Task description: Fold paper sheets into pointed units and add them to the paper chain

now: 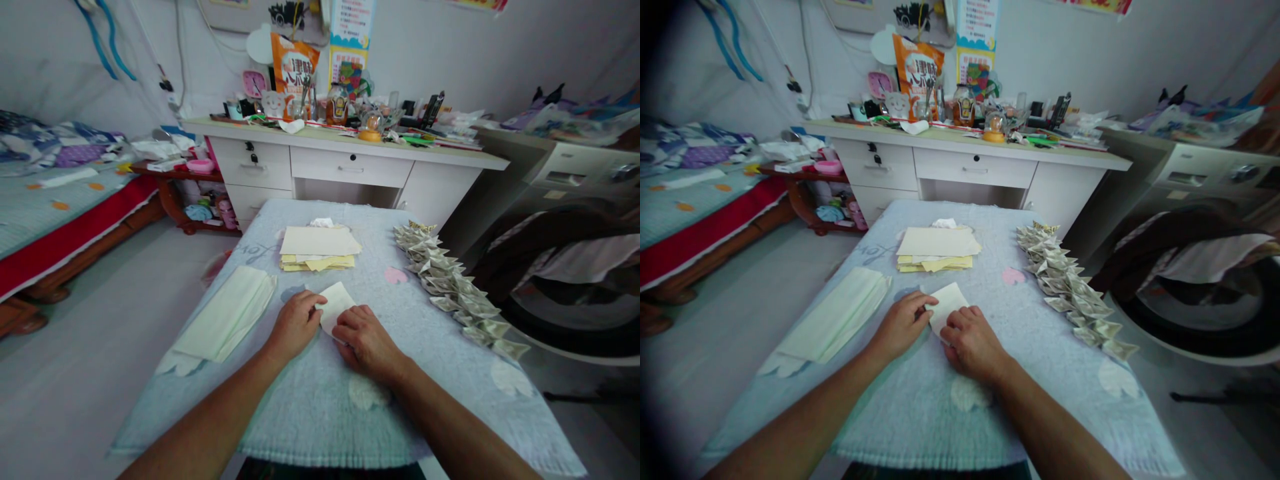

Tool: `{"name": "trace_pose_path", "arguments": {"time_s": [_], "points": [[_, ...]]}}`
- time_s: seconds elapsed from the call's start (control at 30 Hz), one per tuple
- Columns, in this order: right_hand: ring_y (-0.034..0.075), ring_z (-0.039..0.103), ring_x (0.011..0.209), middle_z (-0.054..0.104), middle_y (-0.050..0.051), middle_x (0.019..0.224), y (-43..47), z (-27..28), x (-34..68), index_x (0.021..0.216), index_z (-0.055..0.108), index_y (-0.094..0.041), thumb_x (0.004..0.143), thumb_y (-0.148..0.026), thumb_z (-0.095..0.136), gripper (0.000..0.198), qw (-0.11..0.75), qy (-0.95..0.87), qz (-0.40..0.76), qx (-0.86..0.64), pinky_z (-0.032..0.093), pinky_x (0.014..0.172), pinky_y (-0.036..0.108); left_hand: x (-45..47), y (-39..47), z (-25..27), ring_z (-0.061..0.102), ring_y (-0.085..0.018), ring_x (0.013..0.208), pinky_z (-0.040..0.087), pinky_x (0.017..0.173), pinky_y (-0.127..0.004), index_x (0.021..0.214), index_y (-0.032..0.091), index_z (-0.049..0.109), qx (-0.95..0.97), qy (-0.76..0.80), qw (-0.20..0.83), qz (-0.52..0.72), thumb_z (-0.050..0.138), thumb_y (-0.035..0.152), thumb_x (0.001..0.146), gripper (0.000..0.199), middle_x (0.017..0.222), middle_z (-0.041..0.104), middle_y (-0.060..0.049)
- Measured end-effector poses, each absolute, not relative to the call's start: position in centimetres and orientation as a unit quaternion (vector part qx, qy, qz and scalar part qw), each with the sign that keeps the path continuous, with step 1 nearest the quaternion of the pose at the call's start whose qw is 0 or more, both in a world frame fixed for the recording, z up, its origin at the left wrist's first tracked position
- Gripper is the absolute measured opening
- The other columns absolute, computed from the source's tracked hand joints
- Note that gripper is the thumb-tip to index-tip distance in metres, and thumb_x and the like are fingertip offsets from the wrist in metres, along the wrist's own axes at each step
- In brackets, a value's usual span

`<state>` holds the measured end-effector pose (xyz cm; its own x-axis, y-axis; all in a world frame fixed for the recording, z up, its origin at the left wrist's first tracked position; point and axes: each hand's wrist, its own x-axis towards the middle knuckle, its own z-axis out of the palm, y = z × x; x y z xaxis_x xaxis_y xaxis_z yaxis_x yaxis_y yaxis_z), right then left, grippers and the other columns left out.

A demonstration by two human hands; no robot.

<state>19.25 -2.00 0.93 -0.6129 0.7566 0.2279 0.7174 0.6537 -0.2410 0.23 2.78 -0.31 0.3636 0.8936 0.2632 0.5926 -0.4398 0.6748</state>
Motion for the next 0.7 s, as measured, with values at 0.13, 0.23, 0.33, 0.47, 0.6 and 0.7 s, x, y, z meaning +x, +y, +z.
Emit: {"name": "trace_pose_path", "arguments": {"time_s": [0.13, 0.23, 0.33, 0.47, 0.6, 0.7], "points": [[0.019, 0.049, 0.086, 0.058, 0.006, 0.088, -2.14, 1.11, 19.21, 0.082, 0.06, -0.017, 0.082, -0.024, 0.056, 0.008, 0.164, -0.894, 0.077, -0.409, 0.034, 0.079, 0.034, -0.13, 3.01, -0.55, 0.052, -0.024, 0.102, 0.042, 0.094, -0.041, 0.099, 0.02, 0.068, 0.795, 0.488, 0.171, 0.318, 0.059, 0.011, 0.074, 0.028, 0.106, 0.059, -0.007], [0.02, 0.048, 0.084, 0.057, 0.006, 0.087, -2.11, 0.99, 19.19, 0.081, 0.057, -0.018, 0.077, -0.022, 0.058, 0.006, 0.168, -0.885, 0.09, -0.425, 0.035, 0.078, 0.033, -0.22, 2.87, -0.47, 0.047, -0.026, 0.106, 0.041, 0.096, -0.043, 0.093, 0.022, 0.069, 0.804, 0.481, 0.154, 0.314, 0.059, 0.009, 0.072, 0.027, 0.114, 0.056, -0.007], [0.02, 0.047, 0.083, 0.056, 0.005, 0.085, -1.96, 0.62, 19.27, 0.078, 0.053, -0.019, 0.069, -0.015, 0.057, 0.011, 0.182, -0.872, 0.099, -0.444, 0.035, 0.076, 0.033, -0.1, 2.48, -0.18, 0.047, -0.024, 0.107, 0.042, 0.095, -0.041, 0.084, 0.022, 0.069, 0.836, 0.428, 0.186, 0.29, 0.053, 0.002, 0.068, 0.031, 0.111, 0.059, -0.005], [0.021, 0.047, 0.083, 0.056, 0.005, 0.084, -1.79, 0.26, 19.48, 0.08, 0.052, -0.019, 0.064, -0.009, 0.052, 0.019, 0.227, -0.858, 0.1, -0.449, 0.035, 0.076, 0.033, 0.1, 2.09, 0.22, 0.046, -0.024, 0.109, 0.041, 0.096, -0.041, 0.092, 0.023, 0.068, 0.859, 0.381, 0.205, 0.272, 0.053, 0.001, 0.063, 0.039, 0.112, 0.059, -0.004], [0.02, 0.047, 0.082, 0.056, 0.004, 0.083, -1.74, 0.34, 19.79, 0.079, 0.052, -0.019, 0.062, -0.009, 0.051, 0.02, 0.241, -0.856, 0.102, -0.447, 0.034, 0.076, 0.033, 0.13, 2.1, 0.37, 0.05, -0.023, 0.104, 0.041, 0.094, -0.04, 0.087, 0.022, 0.068, 0.869, 0.361, 0.215, 0.26, 0.057, 0.008, 0.07, 0.024, 0.106, 0.059, -0.005], [0.02, 0.047, 0.082, 0.055, 0.004, 0.082, -1.78, 0.53, 19.95, 0.077, 0.051, -0.019, 0.064, -0.009, 0.051, 0.017, 0.236, -0.855, 0.101, -0.45, 0.034, 0.076, 0.033, 0.14, 2.09, 0.36, 0.052, -0.022, 0.102, 0.042, 0.091, -0.037, 0.083, 0.021, 0.068, 0.875, 0.348, 0.229, 0.247, 0.057, 0.009, 0.073, 0.019, 0.104, 0.059, -0.006]]}}
